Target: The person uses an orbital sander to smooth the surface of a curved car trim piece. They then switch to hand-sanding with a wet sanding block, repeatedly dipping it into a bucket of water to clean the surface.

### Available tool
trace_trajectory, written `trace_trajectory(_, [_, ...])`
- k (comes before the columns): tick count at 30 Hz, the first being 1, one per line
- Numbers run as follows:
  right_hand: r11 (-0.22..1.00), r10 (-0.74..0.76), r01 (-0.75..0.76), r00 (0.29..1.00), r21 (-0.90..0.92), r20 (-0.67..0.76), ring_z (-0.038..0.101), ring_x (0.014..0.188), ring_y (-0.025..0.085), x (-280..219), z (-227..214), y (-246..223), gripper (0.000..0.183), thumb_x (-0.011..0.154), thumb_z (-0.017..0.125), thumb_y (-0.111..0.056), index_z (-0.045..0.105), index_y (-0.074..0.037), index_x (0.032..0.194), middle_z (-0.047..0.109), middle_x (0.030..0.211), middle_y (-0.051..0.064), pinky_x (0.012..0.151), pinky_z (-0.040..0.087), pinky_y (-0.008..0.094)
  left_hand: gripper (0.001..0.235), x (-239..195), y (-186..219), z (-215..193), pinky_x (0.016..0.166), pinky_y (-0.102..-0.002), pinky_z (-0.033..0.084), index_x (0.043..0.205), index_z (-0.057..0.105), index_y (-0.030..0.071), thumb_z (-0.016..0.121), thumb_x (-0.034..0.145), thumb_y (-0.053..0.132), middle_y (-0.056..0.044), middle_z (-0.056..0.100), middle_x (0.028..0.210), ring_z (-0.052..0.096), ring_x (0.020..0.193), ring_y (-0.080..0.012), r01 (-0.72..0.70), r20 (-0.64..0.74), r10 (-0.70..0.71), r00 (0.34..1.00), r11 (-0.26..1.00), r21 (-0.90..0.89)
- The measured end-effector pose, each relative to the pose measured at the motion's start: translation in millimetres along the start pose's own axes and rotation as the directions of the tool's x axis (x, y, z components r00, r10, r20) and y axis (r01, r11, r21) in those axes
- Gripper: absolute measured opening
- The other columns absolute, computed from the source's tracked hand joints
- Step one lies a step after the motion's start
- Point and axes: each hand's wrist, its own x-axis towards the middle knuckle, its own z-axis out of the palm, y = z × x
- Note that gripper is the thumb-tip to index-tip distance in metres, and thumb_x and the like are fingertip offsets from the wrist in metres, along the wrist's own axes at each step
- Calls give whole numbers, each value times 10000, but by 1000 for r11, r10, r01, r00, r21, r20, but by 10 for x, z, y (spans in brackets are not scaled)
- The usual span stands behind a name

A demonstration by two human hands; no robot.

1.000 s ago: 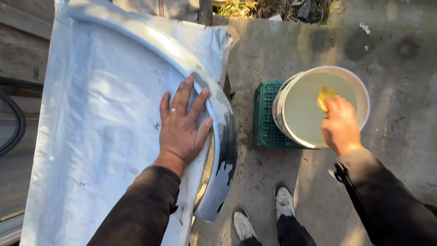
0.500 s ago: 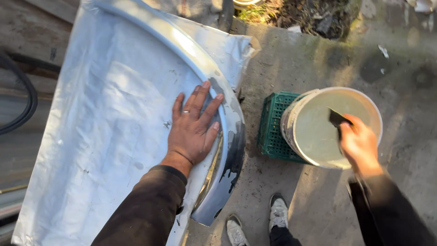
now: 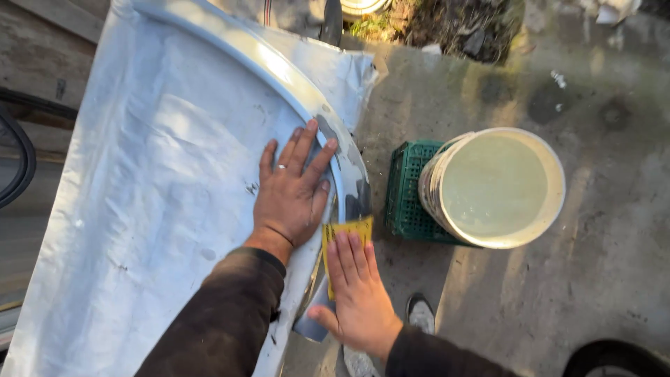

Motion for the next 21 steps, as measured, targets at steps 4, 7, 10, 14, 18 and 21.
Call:
trace_trajectory(4, [994, 56, -54, 998, -93, 23, -10, 1582, 459, 390, -116, 44, 1063, 942, 405, -672, 123, 137, 1570, 59, 1672, 350, 1266, -6, 551, 648, -36, -32, 13, 1248, -578, 160, 1540, 449, 278, 614, 916, 224, -72, 292, 1691, 357, 1521, -294, -6, -27, 7, 1000, 1000, 3])
trace_trajectory(7, [997, 71, -70, 997, -17, 11, -4, 1597, 460, 112, -64, -8, 1096, 942, 367, -711, 122, 143, 1585, 63, 1685, 359, 1281, -2, 551, 643, -95, -19, 17, 1255, -576, 164, 1543, 457, 279, 613, 922, 218, -65, 292, 1697, 360, 1526, -294, -6, -22, 6, 1000, 1000, -7])
trace_trajectory(10, [994, 30, -24, 998, -111, 57, -10, 1576, 465, 70, -23, -28, 1135, 904, 385, -746, 124, 132, 1575, 61, 1666, 362, 1257, -14, 546, 655, 7, -42, 67, 1248, -579, 156, 1527, 464, 294, 616, 894, 226, -59, 291, 1689, 364, 1514, -290, -14, -33, 13, 999, 1000, -27])
trace_trajectory(14, [982, 149, -135, 983, -129, 104, 5, 1601, 460, 659, -336, 64, 1138, 916, 347, -770, 120, 120, 1587, 63, 1686, 349, 1283, -7, 541, 661, -47, -65, 72, 1251, -588, 155, 1560, 437, 298, 601, 924, 228, -54, 294, 1688, 363, 1519, -295, -31, -53, 31, 998, 999, 12])
trace_trajectory(18, [989, 142, -143, 989, 32, 41, 12, 1619, 474, 195, -111, 50, 1100, 963, 343, -730, 114, 145, 1589, 61, 1695, 368, 1307, 6, 542, 640, -34, -35, 64, 1269, -579, 161, 1558, 429, 303, 588, 943, 229, -45, 296, 1699, 363, 1533, -293, -29, -33, 29, 999, 1000, 9])
trace_trajectory(21, [995, 49, -41, 995, -90, 88, -14, 1555, 524, 140, -10, 77, 1129, 941, 450, -701, 67, 172, 1545, 28, 1634, 419, 1248, 5, 553, 639, -33, -77, 74, 1241, -585, 150, 1544, 443, 307, 585, 925, 238, -64, 296, 1678, 361, 1506, -300, -11, -31, 12, 999, 999, 50])
